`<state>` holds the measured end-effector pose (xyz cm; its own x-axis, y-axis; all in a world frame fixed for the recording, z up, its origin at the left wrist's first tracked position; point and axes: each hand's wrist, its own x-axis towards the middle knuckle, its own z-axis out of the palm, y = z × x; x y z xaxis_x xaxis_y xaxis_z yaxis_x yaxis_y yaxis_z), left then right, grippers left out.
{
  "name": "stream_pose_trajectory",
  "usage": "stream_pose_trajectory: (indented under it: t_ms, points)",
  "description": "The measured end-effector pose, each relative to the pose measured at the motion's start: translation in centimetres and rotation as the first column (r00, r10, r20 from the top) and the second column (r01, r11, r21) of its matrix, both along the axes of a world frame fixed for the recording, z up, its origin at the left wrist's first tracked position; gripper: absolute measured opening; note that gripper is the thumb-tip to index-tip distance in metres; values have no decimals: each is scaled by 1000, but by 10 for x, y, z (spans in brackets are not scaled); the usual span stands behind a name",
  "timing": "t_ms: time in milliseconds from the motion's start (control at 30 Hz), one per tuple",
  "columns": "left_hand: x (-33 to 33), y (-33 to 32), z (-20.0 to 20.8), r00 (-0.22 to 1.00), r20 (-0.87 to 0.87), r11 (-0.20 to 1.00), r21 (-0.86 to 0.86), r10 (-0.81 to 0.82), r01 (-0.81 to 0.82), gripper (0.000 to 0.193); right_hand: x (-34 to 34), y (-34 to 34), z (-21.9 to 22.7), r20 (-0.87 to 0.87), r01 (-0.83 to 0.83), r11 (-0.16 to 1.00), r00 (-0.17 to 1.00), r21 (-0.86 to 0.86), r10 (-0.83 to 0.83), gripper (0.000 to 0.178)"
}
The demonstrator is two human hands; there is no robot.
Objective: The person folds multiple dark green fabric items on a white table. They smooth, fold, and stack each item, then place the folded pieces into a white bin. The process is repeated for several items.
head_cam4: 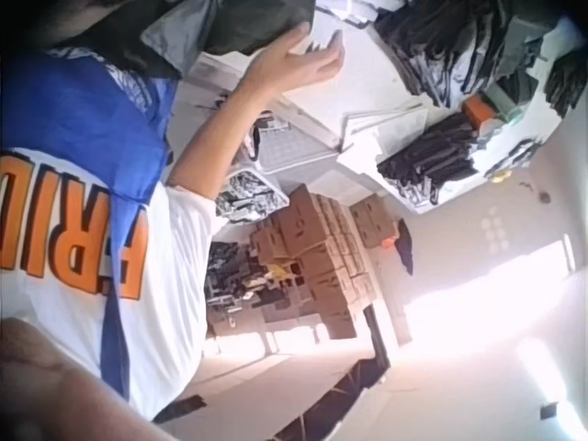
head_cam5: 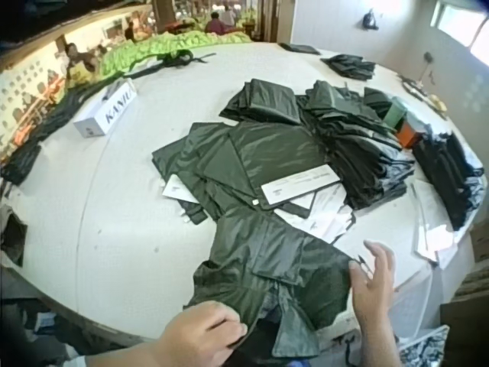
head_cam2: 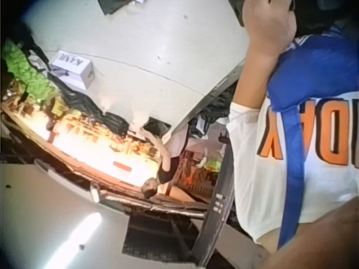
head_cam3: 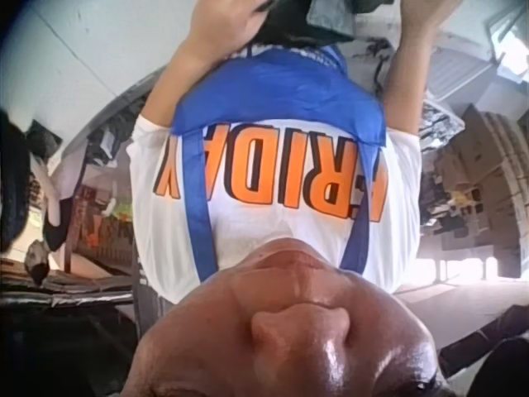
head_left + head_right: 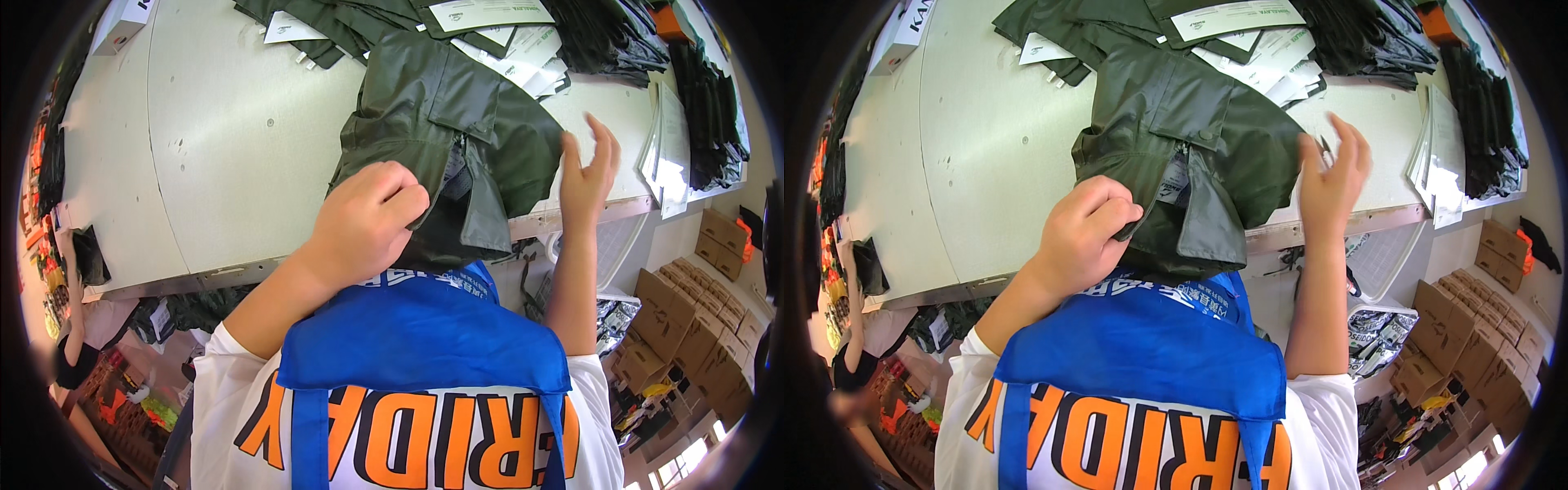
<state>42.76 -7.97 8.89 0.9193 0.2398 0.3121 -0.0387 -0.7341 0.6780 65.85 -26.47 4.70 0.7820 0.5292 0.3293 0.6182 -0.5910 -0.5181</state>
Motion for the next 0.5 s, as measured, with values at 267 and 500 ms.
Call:
stream_pose_trajectory:
  t_ms: [267,500]
  points:
    - [22,12,16,980,-89,983,30,-177,180,23,-29,64,24,-84,-542,840,836,16,542,14]
    - [41,9,17,906,-301,942,60,-298,330,19,-29,72,32,-297,-432,897,848,90,438,6]
